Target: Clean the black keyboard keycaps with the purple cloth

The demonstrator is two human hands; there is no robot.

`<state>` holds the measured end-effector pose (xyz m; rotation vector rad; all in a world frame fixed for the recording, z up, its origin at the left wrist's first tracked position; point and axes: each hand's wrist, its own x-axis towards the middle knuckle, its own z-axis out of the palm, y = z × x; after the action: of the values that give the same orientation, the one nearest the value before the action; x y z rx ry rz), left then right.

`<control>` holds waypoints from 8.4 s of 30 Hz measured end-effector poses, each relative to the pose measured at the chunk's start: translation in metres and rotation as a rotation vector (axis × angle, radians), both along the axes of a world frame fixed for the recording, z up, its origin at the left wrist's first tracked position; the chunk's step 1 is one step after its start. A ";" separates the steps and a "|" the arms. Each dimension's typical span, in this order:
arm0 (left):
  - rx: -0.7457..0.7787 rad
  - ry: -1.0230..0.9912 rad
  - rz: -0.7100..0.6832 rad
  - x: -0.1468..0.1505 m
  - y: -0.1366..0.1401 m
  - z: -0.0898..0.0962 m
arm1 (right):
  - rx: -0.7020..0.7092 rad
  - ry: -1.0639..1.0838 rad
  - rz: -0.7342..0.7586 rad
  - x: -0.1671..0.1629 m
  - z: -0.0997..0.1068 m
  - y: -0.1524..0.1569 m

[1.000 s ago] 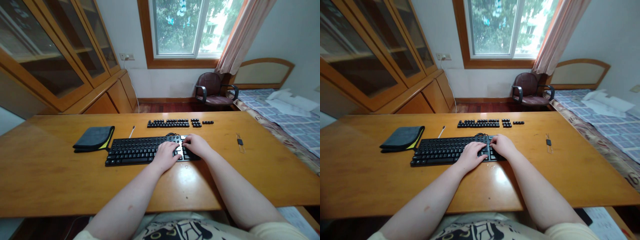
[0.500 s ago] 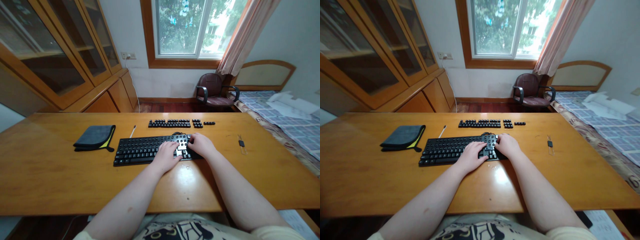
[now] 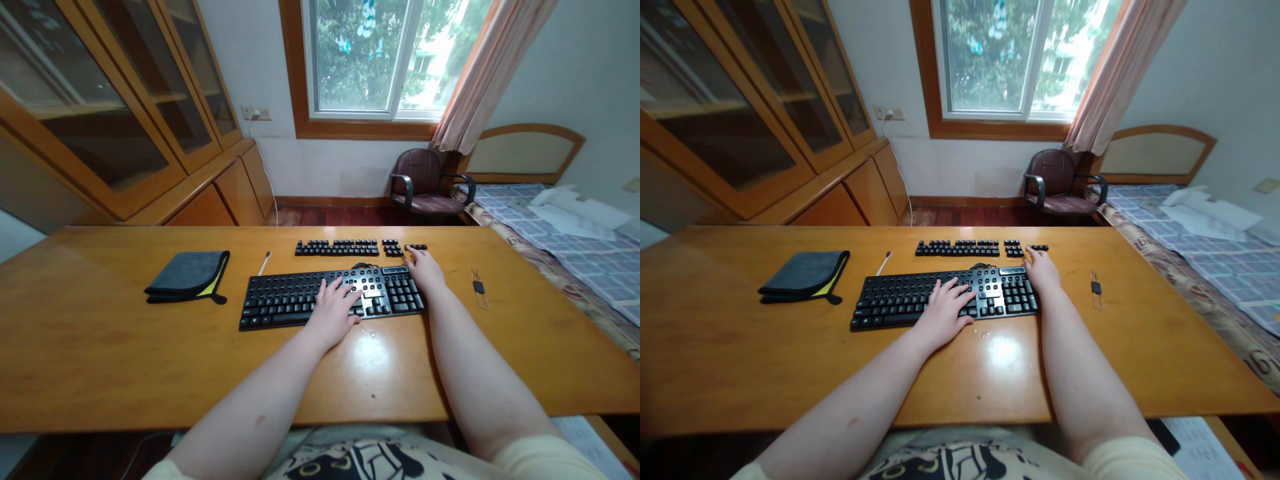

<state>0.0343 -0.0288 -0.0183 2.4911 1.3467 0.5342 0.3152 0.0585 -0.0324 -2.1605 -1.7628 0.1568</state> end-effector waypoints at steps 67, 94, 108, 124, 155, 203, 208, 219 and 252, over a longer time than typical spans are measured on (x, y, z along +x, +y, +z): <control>-0.275 -0.922 0.098 0.002 0.007 0.005 | 0.165 0.995 0.605 -0.111 0.041 -0.072; -0.182 -0.801 0.004 0.000 0.007 0.008 | 0.246 0.925 0.610 -0.107 0.043 -0.071; -0.182 -0.778 -0.064 0.002 0.003 0.013 | 0.141 1.002 0.547 -0.105 0.042 -0.068; -0.266 -1.001 0.030 0.003 0.005 0.006 | -0.052 1.179 0.534 -0.108 0.042 -0.069; -0.326 -1.113 0.197 0.004 0.004 0.008 | 0.118 1.083 0.652 -0.112 0.036 -0.071; -0.440 -1.238 0.226 0.005 0.007 0.006 | 0.180 1.013 0.587 -0.117 0.032 -0.072; -0.451 -1.187 0.245 0.004 0.005 0.007 | 0.151 1.104 0.545 -0.116 0.033 -0.071; -0.489 -1.202 0.285 0.004 0.006 0.012 | 0.192 1.082 0.480 -0.118 0.029 -0.070; -0.289 -1.143 0.224 0.002 0.005 -0.001 | 0.127 0.966 0.533 -0.119 0.037 -0.077</control>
<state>0.0365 -0.0238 -0.0190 1.3381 1.0565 1.3907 0.1962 -0.0188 0.0048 -1.1165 -1.5840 0.9889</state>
